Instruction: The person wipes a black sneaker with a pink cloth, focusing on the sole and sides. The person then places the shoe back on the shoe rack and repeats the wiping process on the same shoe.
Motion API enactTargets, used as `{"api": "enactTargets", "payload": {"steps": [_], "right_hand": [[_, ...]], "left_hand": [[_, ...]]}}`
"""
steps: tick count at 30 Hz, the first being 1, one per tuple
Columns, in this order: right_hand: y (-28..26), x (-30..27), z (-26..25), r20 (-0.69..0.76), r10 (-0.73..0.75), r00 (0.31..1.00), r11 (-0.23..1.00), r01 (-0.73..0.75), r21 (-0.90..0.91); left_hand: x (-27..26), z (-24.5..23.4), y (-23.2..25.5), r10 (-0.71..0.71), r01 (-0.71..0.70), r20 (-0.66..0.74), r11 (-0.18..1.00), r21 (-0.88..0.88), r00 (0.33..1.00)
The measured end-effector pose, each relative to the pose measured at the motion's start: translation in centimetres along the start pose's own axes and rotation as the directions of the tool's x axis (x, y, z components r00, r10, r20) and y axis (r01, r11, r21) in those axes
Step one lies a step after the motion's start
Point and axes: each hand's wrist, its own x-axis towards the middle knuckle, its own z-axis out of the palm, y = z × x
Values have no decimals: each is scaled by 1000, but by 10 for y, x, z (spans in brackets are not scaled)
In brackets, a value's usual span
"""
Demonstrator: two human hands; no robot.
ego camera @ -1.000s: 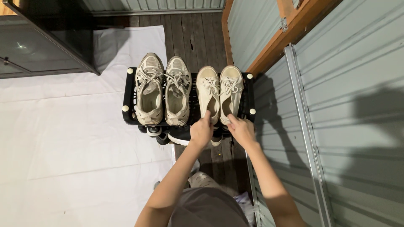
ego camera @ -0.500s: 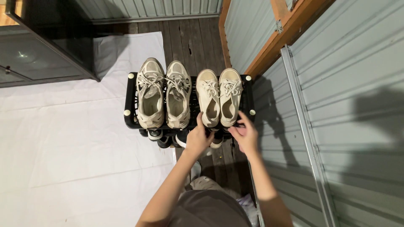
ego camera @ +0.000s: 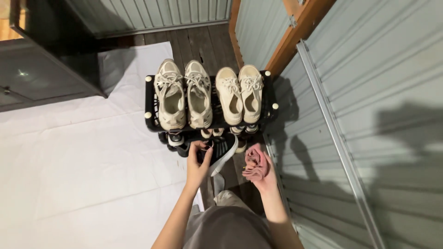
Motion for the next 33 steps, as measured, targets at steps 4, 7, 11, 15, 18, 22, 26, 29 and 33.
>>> {"api": "enactTargets", "payload": {"steps": [4, 7, 11, 15, 18, 22, 26, 29, 33], "right_hand": [[55, -52, 43, -7, -82, 997, 943, 75, -324], [109, -84, 61, 282, -705, 651, 243, 595, -766], [140, -101, 64, 857, -408, 316, -600, 615, -512], [123, -108, 63, 804, -586, 98, -646, 544, -536], [161, -123, 60, 830, -556, 41, -681, 550, -483], [187, -148, 59, 926, -378, -4, -841, 420, -342], [154, -159, 61, 824, -566, -41, -718, 516, -467], [153, -182, 69, 771, -635, -39, -671, 523, -525], [177, -212, 99, 857, -513, 37, -712, 538, -450]], "left_hand": [[-27, -22, 30, 77, -79, -58, 996, -29, 995], [-49, -40, 42, 106, -113, -78, 989, -93, 991], [-77, -63, 53, 177, -188, -70, 963, -193, 982], [-98, -90, 73, 252, -262, -70, 928, -263, 965], [-111, -97, 74, 304, -313, -77, 905, -287, 949], [-120, -102, 69, 387, -383, -52, 870, -311, 920], [-125, -114, 97, 640, -618, -4, 741, -263, 769], [-128, -119, 123, 846, -820, 31, 525, -229, 533], [-125, -122, 149, 981, -968, 89, 183, -172, 170]]}}
